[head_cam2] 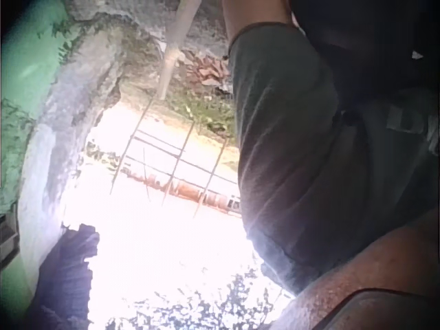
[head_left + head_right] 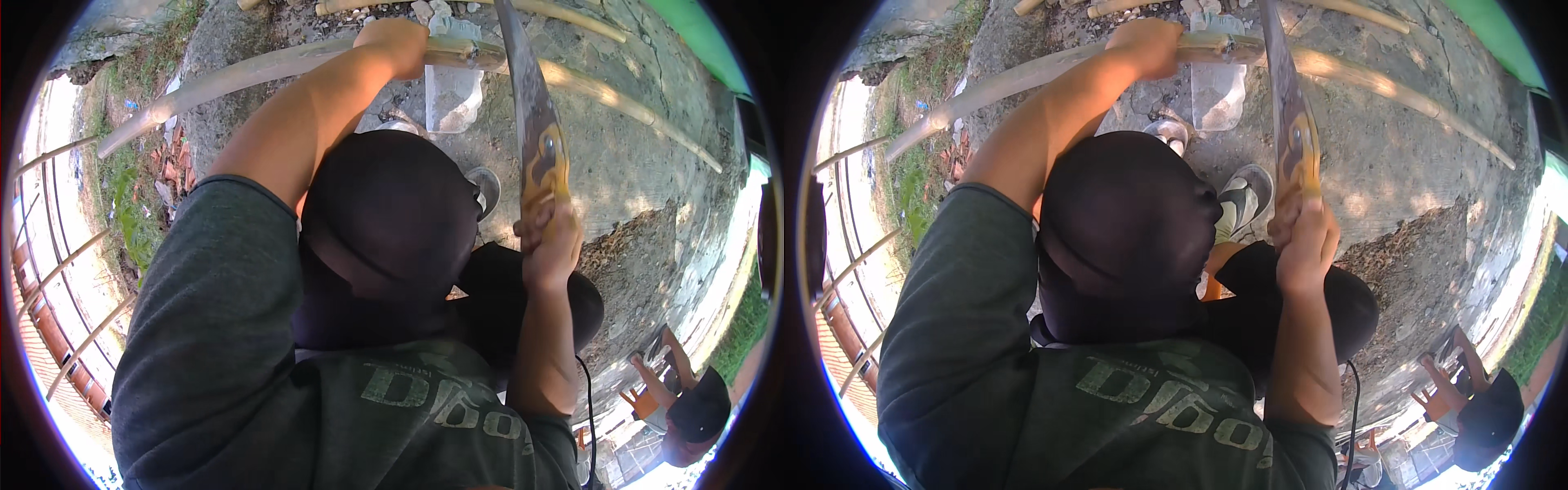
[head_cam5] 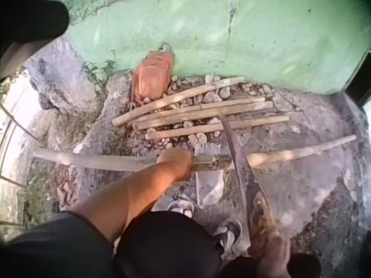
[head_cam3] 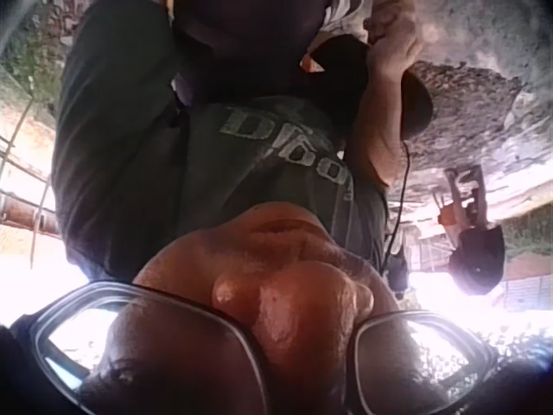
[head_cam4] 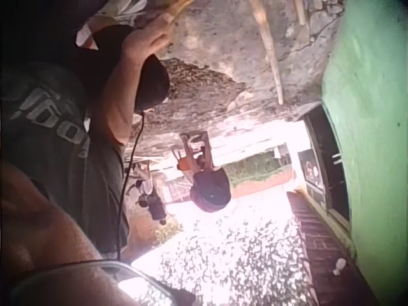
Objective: The recorder is using a hand saw to cut a bamboo pole into smaller sections.
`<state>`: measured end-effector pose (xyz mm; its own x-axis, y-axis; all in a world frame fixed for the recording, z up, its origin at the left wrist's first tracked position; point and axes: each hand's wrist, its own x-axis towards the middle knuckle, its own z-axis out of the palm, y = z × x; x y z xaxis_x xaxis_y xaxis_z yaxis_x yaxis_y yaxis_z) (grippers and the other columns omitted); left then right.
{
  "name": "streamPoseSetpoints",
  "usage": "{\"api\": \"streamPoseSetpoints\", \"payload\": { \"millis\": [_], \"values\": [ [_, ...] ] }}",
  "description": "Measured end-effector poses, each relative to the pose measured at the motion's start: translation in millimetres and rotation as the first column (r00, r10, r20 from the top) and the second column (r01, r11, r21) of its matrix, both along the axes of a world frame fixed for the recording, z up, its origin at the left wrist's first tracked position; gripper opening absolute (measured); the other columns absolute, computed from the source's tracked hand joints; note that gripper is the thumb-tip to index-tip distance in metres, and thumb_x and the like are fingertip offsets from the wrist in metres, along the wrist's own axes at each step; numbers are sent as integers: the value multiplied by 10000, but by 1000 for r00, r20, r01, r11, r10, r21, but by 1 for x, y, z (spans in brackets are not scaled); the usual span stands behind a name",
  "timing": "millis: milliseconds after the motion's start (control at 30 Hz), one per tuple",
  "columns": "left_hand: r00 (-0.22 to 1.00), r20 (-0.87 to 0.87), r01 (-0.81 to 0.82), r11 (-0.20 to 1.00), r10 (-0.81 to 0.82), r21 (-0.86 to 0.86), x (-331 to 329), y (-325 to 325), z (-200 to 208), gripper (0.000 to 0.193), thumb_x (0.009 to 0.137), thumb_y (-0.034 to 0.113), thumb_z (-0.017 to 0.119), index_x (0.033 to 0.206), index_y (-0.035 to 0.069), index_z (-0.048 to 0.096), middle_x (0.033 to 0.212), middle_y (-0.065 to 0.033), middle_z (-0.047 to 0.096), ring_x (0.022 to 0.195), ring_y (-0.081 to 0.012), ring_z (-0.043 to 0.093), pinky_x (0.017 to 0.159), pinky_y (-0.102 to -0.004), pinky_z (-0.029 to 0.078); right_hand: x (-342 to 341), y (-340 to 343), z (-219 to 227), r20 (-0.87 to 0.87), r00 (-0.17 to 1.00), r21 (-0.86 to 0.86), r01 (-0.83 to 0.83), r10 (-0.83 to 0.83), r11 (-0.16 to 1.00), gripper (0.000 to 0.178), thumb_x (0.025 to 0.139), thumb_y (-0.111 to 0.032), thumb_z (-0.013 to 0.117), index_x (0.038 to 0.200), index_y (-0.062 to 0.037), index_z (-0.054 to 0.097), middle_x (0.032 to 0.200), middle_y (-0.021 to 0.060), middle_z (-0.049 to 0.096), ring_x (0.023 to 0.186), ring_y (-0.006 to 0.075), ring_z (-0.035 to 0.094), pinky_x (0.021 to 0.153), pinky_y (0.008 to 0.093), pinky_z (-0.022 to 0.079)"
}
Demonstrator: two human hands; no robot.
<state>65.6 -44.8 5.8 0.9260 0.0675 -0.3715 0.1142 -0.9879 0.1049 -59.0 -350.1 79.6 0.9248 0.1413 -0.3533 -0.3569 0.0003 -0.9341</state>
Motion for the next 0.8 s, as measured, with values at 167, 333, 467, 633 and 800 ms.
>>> {"api": "streamPoseSetpoints", "payload": {
  "millis": [167, 333, 467, 633, 800],
  "values": [
    [998, 45, 39, 999, -40, 14, -3, -6, -8, 352, 792, 146, 640, 1140, 106, 667, 1050, -132, 732, 1005, -324, 704, 871, -458, 562, 45, 21, 2, -47, 998, 52, 49, -47, 997, 392, 1046, -345, 412, 772, -75, 484, 596, -25, 399, 488, 73, 349, 477, 243, 296],
    [1000, 17, 19, 999, -19, -38, -1, -6, 4, 366, 783, 146, 635, 1146, 119, 668, 1044, -130, 733, 1011, -317, 704, 876, -463, 562, 48, 28, -11, 44, 999, -115, -12, 17, 993, 375, 1031, -380, 424, 762, -120, 444, 587, -24, 373, 462, 97, 299, 489, 274, 325],
    [1000, -25, -2, 1000, 1, -5, 0, 2, 2, 375, 783, 167, 626, 1154, 133, 667, 1057, -135, 729, 1008, -320, 703, 875, -464, 564, -18, 3, -10, -41, 995, -9, 93, -93, 996, 374, 1051, -372, 413, 915, -47, 537, 612, -34, 390, 477, 74, 334, 438, 243, 283],
    [1000, 16, 16, 1000, -16, 26, 5, -8, -5, 404, 784, 178, 621, 1185, 156, 654, 1070, -132, 727, 1004, -326, 702, 874, -462, 565, 77, 54, -6, -26, 999, 49, 31, -29, 998, 395, 1025, -381, 432, 747, -101, 427, 572, -13, 372, 491, 98, 317, 482, 270, 268],
    [998, -55, 17, 1000, -17, 3, 2, 3, -7, 387, 791, 180, 627, 1177, 157, 650, 1051, -125, 729, 989, -324, 706, 857, -457, 571, 33, 2, -9, -166, 984, 128, 85, -63, 988, 408, 1019, -422, 415, 757, -109, 437, 565, -10, 378, 470, 103, 305, 499, 280, 307]
  ]
}}
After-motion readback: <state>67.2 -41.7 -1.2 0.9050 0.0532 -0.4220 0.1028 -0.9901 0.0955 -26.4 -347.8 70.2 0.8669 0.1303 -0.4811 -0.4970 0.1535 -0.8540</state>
